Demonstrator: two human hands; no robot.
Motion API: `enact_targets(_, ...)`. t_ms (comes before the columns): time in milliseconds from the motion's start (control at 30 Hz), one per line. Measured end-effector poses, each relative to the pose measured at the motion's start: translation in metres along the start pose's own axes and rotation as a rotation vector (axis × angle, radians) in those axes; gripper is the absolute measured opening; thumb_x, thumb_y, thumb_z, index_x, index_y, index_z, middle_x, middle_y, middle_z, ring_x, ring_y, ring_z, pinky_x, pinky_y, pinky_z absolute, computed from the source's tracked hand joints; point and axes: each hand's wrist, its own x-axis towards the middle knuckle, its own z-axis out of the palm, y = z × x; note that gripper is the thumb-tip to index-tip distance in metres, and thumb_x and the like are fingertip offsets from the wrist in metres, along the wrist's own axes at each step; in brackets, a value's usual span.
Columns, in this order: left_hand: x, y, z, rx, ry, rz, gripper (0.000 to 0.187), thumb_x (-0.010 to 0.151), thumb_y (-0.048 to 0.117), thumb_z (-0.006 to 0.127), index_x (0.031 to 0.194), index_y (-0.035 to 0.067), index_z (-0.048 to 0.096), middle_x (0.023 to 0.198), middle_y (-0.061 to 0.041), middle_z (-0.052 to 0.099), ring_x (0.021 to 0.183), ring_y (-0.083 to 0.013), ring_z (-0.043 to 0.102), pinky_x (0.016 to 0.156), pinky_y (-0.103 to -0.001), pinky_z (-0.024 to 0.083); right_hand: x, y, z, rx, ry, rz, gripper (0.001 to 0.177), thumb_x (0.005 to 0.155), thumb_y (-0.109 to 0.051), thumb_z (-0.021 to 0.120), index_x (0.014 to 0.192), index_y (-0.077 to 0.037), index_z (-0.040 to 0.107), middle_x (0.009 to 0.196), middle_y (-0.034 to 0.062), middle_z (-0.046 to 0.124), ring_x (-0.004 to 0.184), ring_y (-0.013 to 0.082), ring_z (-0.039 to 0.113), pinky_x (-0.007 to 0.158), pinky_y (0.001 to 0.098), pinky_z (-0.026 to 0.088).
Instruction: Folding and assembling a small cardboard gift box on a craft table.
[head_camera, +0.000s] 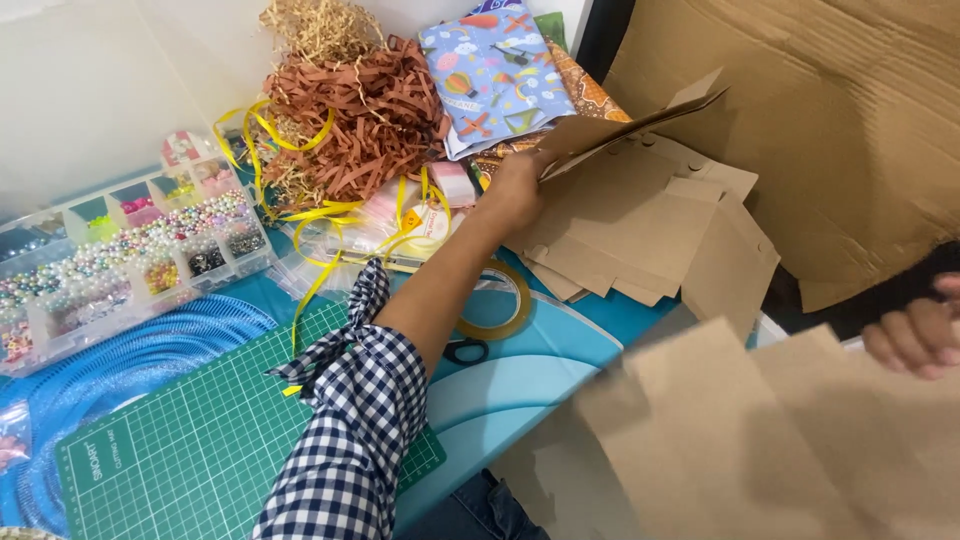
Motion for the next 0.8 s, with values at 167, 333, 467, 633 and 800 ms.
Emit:
enact_targets(167,-0.002,0.007,0.002,-0.007,-0.026,-0.027,0.088,0.079,-0.028,0.05,0.158,0.004,0.071,0.147,-0.031,0.075,0.134,-0.0493,0.072,0.106,-0.057,0.061,-0.024,0.028,-0.011,0.035,-0.01,0.236,0.039,0.132,-0.019,0.043,0.165,0.001,0.049,0.077,0.0114,0.077,0.055,0.0275,0.074,0.052,0.047,0.061)
enact_targets(333,-0.004,0.007,0.008,0.008,0.024,0.021,0.078,0.082,-0.023,0.059,0.154,0.002,0.072,0.138,-0.029,0.076,0.12,-0.0491,0.075,0.094,-0.054,0.064,-0.083,0.113,-0.063,0.545,0.269,0.917,0.095,0.113,-0.092,0.042,0.171,-0.017,0.044,0.097,0.0076,0.074,0.064,0.0304,0.06,0.056,0.0499,0.052)
enact_targets(467,-0.012,0.016,0.005,-0.002,0.01,0.044,0.077,0.085,-0.018,0.065,0.157,0.005,0.072,0.13,-0.027,0.08,0.116,-0.0444,0.077,0.095,-0.053,0.063,-0.04,0.179,0.019,0.534,0.39,0.644,0.08,0.119,-0.082,0.05,0.162,-0.015,0.052,0.106,0.0085,0.079,0.064,0.0238,0.061,0.059,0.0426,0.054)
enact_targets(633,-0.016,0.015,0.008,-0.013,-0.029,-0.002,0.091,0.082,-0.023,0.052,0.166,0.009,0.065,0.126,-0.023,0.069,0.114,-0.0482,0.071,0.09,-0.057,0.059,0.005,0.213,0.078,0.515,0.516,0.278,0.061,0.127,-0.068,0.06,0.152,-0.012,0.062,0.117,0.0102,0.084,0.064,0.0159,0.064,0.062,0.0338,0.056)
enact_targets(800,-0.01,0.01,0.005,0.004,0.019,0.101,0.088,0.086,-0.021,0.053,0.167,0.012,0.062,0.149,-0.024,0.066,0.126,-0.0488,0.073,0.095,-0.057,0.062,-0.033,0.195,0.018,0.101,0.692,0.602,0.073,0.131,-0.072,0.042,0.125,-0.014,0.087,0.063,0.0061,0.063,0.059,0.024,0.058,0.065,0.0383,0.046)
